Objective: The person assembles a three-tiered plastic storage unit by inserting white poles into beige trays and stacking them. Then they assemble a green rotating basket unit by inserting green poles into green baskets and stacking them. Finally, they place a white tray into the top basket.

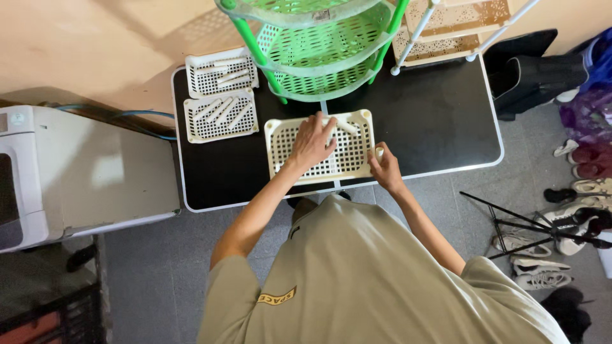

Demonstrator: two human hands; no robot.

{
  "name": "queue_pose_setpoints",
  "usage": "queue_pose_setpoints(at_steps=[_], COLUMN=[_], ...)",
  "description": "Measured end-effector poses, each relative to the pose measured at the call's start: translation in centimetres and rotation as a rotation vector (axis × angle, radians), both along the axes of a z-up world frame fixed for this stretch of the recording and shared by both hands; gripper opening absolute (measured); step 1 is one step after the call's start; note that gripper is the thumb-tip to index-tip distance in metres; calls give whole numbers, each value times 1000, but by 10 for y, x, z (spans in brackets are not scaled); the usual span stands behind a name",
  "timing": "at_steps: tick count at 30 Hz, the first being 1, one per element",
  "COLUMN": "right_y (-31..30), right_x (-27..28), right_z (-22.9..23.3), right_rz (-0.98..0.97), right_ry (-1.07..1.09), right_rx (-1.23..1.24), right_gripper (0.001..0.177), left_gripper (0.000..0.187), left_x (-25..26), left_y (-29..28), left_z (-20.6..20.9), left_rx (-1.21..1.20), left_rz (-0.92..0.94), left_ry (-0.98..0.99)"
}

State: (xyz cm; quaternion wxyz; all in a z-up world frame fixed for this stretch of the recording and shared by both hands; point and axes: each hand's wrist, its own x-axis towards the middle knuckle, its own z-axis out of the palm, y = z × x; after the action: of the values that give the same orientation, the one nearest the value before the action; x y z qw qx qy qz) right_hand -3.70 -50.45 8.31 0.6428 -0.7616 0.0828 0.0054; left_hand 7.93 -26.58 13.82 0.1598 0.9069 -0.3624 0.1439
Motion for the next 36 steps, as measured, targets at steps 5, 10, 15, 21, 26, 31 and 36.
queue_pose_setpoints(at_steps=[5, 10, 15, 21, 26, 31, 36], right_y=[3, 3, 4, -7, -14, -31, -38], right_x=[-1, -1, -4, 0, 0, -3, -2], right_z=[10, 10, -1, -4, -5, -9, -7], right_rz=[4, 16, 32, 21, 15, -61, -69], right_ry=[1, -47, 16, 39, 58, 29, 52], right_rx=[-51, -54, -53, 122, -3, -79, -59], right_gripper=[21, 21, 18, 20, 19, 19, 20], left_gripper=[22, 57, 59, 44, 29, 44, 25], left_x=[7, 11, 13, 21, 18, 26, 193], left_y=[-9, -28, -45, -65, -73, -68, -61], left_z=[-15, -24, -15, -33, -13, 81, 184], left_rx=[326, 162, 216, 215, 242, -122, -203], left_rz=[-76, -153, -209, -236, -259, -299, -140], left_ry=[-111, -48, 41, 107, 76, 224, -151])
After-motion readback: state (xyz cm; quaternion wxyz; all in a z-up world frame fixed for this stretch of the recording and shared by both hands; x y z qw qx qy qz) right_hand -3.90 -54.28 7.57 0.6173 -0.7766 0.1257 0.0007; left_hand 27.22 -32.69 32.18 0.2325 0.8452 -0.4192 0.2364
